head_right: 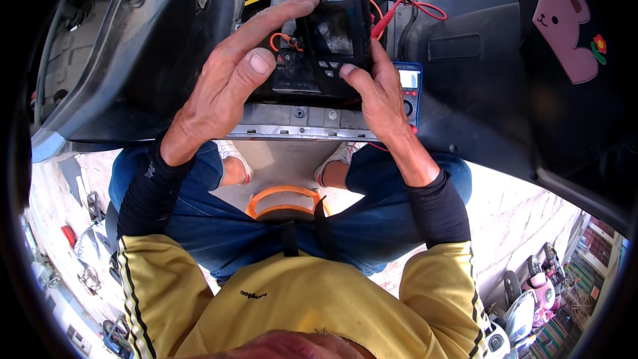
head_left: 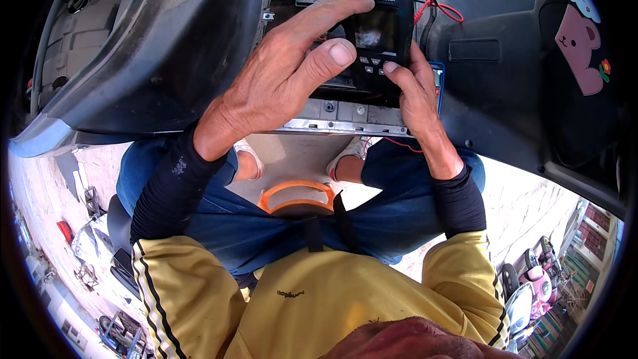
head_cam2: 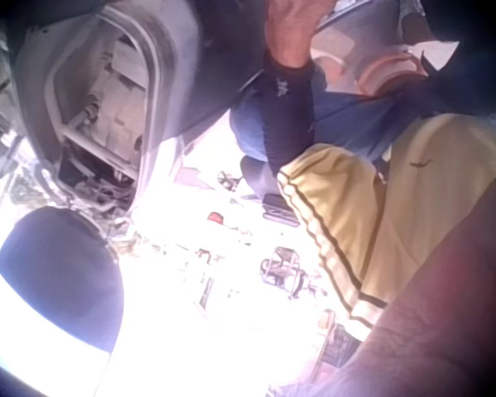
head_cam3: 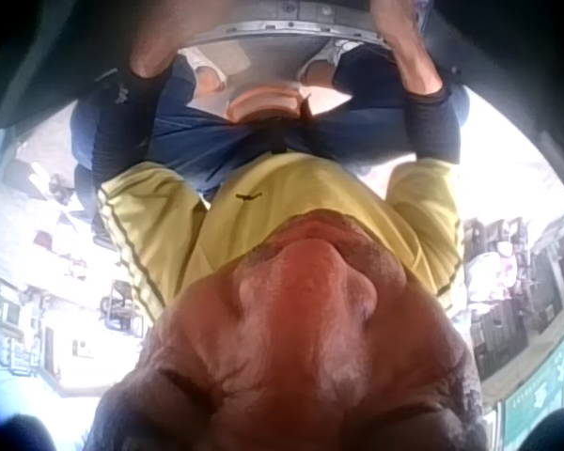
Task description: The person connects a battery tester to a scooter battery, operates the device to read measurements, and then disconnects the tester. The person places the tester on the scooter seat and briefly touches the scooter handlebar.
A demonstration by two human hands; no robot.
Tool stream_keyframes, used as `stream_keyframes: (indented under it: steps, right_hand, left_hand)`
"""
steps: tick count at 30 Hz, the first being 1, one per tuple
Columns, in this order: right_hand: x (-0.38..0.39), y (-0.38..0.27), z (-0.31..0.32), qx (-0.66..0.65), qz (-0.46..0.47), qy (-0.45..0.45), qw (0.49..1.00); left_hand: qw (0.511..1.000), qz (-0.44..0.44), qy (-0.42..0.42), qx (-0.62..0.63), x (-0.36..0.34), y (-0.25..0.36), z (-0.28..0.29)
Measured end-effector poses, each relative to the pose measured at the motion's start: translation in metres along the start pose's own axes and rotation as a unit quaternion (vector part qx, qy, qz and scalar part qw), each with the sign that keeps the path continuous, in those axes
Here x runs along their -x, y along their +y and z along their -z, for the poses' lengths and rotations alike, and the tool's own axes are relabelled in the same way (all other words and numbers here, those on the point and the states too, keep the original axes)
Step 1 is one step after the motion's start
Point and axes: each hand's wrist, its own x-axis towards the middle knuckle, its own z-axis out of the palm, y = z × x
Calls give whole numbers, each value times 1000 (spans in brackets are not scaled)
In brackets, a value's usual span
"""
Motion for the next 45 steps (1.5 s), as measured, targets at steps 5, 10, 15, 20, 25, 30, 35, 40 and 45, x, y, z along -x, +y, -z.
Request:
stream_keyframes:
  steps: [5,10,15,20,25,30,35,40,45]
  right_hand:
    - [0,-2,-2,5,-4,4,1000]
    - [1,-3,-3,24,-1,3,1000]
    - [1,-5,-4,26,0,1,1000]
    - [1,-4,-4,27,-1,2,1000]
    - [0,-3,-4,23,-3,1,1000]
    - [1,-4,-5,28,-6,-1,1000]
    - [2,-4,-4,28,-5,-9,1000]
    - [1,-4,-5,26,-2,-1,1000]
    - [1,-2,-5,36,2,2,999]
  left_hand:
    - [1000,-1,1,-1,0,-1,-1]
    - [1000,-2,5,1,0,-1,-1]
    - [1000,-4,5,-4,0,-1,-1]
    - [1000,-6,13,-9,0,-1,-1]
    - [1000,-3,16,-9,0,-2,-2]
    - [1000,-3,16,-9,0,-1,-2]
    - [1000,-1,15,-5,0,0,-2]
    - [1000,-6,15,-10,0,-1,-2]
    - [1000,-5,14,-14,0,0,-1]
